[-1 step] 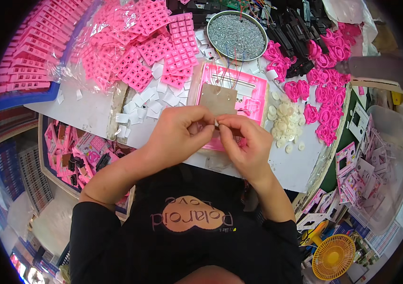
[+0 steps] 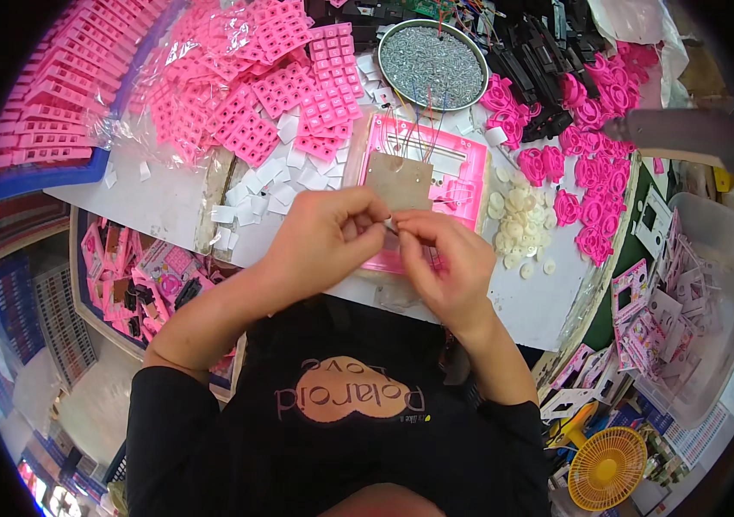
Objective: Assemble a toy cash register by installing buttons, a circuit board, and securing the housing with an electric screwdriver.
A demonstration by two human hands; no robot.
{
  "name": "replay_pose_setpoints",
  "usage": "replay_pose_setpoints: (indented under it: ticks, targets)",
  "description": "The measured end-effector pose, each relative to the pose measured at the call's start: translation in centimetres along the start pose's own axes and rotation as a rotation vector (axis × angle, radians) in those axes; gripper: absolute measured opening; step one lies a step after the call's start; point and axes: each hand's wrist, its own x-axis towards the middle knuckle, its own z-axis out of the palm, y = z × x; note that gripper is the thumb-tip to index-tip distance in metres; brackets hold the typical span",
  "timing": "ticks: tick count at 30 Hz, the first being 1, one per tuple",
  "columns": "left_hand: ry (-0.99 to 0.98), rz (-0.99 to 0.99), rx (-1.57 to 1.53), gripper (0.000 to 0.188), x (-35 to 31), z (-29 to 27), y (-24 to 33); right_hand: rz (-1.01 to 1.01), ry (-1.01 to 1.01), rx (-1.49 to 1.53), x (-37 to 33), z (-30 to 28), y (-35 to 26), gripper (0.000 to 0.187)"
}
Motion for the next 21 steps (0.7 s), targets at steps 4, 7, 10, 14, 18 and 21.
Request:
replay_pose_setpoints:
  ticks: [4,7,10,14,18,21]
  targets:
    - [-0.156,-0.286,-0.312,0.011,1.3,-1.6,0.3,-0.301,-0.06,-0.209,0.0,0.1,0.2,0.017]
    - [-0.241,-0.363,-0.427,0.015,1.7,-2.2,0.8,-0.367,-0.083,-0.231,-0.1,0.1,0.7,0.018]
    - [-0.203,-0.122,-0.123,0.018,1.5,-2.2,0.4,-0.385,-0.136,-0.318,0.1,-0.4,0.9,0.019]
    - [-0.074,0.269,0.337,0.02,1.1,-1.5,-0.1,-0.402,-0.136,-0.476,-0.3,-0.1,1.4,0.021]
    - [0.003,0.494,0.411,0.022,0.8,-0.8,-2.3,-0.391,-0.196,-0.519,-0.1,0.3,1.2,0.02]
    - [0.013,0.542,0.426,0.023,0.6,-0.7,-2.5,-0.393,-0.19,-0.529,-0.1,0.4,1.2,0.02]
